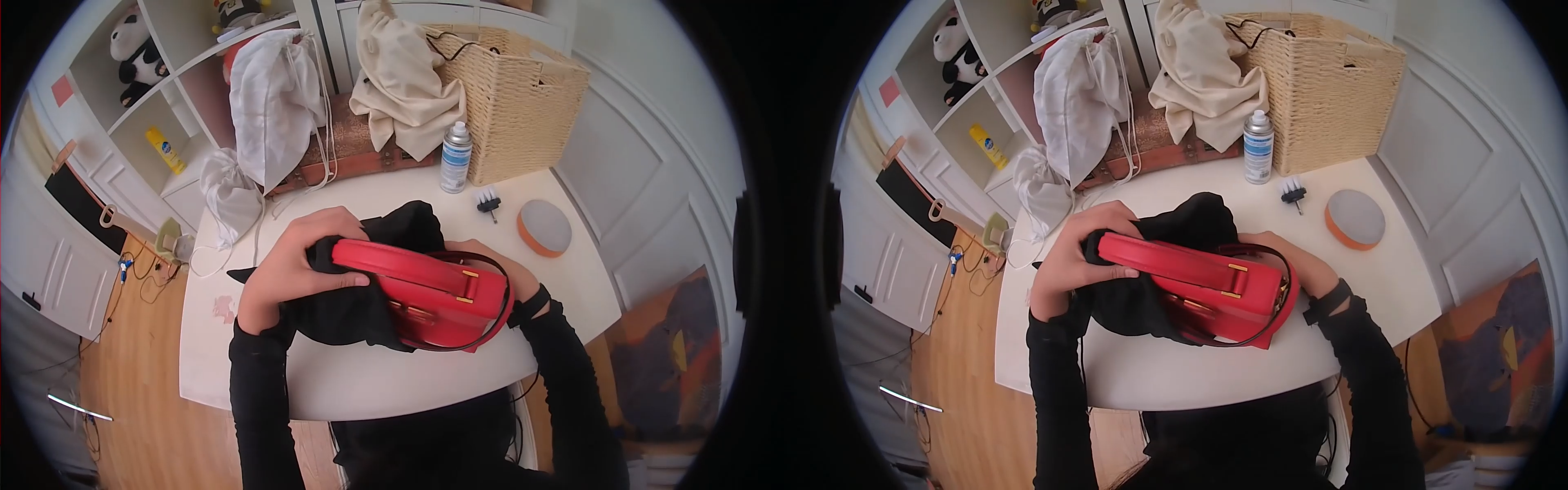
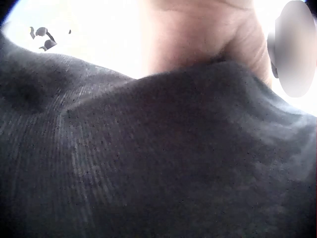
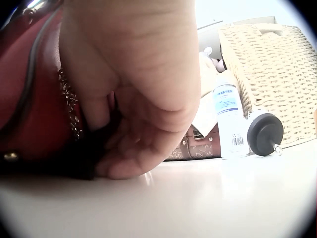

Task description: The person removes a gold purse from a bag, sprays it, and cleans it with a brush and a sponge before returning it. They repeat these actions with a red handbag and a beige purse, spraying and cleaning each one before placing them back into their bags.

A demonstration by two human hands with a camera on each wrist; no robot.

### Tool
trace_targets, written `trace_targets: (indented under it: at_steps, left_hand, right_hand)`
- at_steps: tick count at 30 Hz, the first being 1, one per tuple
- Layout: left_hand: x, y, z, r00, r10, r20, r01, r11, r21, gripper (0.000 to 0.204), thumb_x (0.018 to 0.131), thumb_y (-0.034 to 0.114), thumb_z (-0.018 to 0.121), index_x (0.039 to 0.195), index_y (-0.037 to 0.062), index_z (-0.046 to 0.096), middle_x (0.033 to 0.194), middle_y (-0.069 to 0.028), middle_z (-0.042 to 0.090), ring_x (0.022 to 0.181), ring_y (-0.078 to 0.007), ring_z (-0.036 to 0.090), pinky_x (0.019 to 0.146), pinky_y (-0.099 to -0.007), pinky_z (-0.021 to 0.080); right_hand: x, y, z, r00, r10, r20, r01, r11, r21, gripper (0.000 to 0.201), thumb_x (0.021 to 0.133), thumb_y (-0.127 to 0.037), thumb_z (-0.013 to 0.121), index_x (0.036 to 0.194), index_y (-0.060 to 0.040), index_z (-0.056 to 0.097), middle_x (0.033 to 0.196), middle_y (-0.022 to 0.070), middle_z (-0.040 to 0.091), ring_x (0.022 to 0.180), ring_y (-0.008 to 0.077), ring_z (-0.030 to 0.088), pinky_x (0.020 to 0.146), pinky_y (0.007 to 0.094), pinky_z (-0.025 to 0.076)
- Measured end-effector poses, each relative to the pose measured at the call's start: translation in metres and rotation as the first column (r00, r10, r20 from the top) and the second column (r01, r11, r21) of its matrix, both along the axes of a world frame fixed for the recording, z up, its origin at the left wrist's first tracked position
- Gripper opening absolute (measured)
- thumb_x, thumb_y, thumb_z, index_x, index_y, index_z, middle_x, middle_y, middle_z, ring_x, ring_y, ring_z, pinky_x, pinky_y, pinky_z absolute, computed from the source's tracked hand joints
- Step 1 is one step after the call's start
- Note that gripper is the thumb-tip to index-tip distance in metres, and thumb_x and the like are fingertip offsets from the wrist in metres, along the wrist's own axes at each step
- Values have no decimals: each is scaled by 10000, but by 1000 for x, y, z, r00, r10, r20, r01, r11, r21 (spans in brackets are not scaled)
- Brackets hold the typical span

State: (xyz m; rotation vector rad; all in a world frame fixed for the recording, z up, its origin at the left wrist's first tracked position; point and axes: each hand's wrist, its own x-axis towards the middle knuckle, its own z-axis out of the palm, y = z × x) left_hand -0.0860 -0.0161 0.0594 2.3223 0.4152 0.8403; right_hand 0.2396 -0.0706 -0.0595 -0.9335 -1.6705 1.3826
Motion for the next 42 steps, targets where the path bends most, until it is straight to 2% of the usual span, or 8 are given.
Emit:
trace_targets:
  at_steps: [6, 9, 13, 18, 20, 25, 31, 42]
  left_hand:
    - [-1, 17, -32, 969, -22, 245, 82, 968, -237, 351, 689, 72, 830, 974, -4, 641, 1024, -103, 626, 981, -216, 577, 922, -332, 423]
    - [12, 9, -36, 940, 127, 315, -116, 992, -54, 281, 722, 28, 776, 947, -10, 613, 994, -108, 628, 939, -224, 588, 884, -325, 442]
    - [11, 4, -35, 838, 304, 453, -363, 931, 47, 246, 738, -19, 728, 945, -15, 594, 968, -110, 623, 908, -224, 591, 857, -310, 451]
    - [3, 2, -25, 378, 655, 654, -575, 720, -388, 139, 999, 120, 553, 940, 4, 602, 938, -8, 614, 885, -103, 535, 829, -251, 413]
    - [-13, 11, -27, 370, 682, 630, -629, 684, -371, 191, 1012, 177, 552, 941, 13, 617, 850, 14, 581, 825, -75, 498, 763, -242, 392]
    - [-18, 14, -23, 478, 632, 610, -789, 615, -19, 196, 1009, 179, 559, 983, -5, 621, 875, -3, 599, 832, -94, 521, 777, -254, 415]
    - [-22, 7, -15, 287, 677, 678, -713, 623, -321, 190, 998, 130, 564, 1060, -41, 618, 933, -36, 635, 880, -116, 560, 825, -242, 430]
    - [-36, 20, -10, 310, 648, 696, -845, 524, -111, 229, 969, 161, 631, 1021, -63, 630, 851, -92, 656, 787, -133, 569, 745, -278, 466]
  right_hand:
    - [1, -1, -1, 999, -47, -14, 47, 999, 28, 390, 961, -87, 552, 1341, -14, 502, 1263, 134, 606, 1195, 197, 571, 1027, 302, 433]
    - [-20, -14, 46, 999, -47, -3, 47, 995, 85, 294, 936, -83, 578, 1215, 9, 575, 1104, 152, 670, 1074, 203, 633, 940, 312, 473]
    - [-9, 4, 35, 951, -215, 221, 111, 907, 406, 187, 913, -39, 557, 1081, 32, 598, 917, 160, 685, 912, 193, 667, 820, 313, 502]
    - [10, 34, 5, 952, -199, 232, 139, 958, 253, 200, 960, -43, 481, 1115, 30, 584, 905, 119, 666, 845, 170, 665, 720, 268, 529]
    - [-7, 23, 31, 943, -242, 228, 240, 970, 37, 220, 980, -52, 453, 1133, 18, 594, 928, 97, 672, 838, 160, 666, 702, 269, 549]
    - [-9, 14, 40, 943, -249, 221, 243, 969, 54, 227, 1000, -114, 476, 1145, 0, 609, 937, 47, 679, 791, 129, 674, 688, 267, 567]
    - [-15, 3, 55, 982, -157, 107, 162, 986, -33, 173, 996, -108, 492, 1116, -14, 575, 924, 46, 672, 789, 121, 681, 690, 252, 568]
    - [-53, -6, 38, 942, -250, -221, 227, 966, -128, 226, 882, 61, 486, 1090, -15, 533, 890, 37, 635, 669, 93, 573, 617, 235, 472]
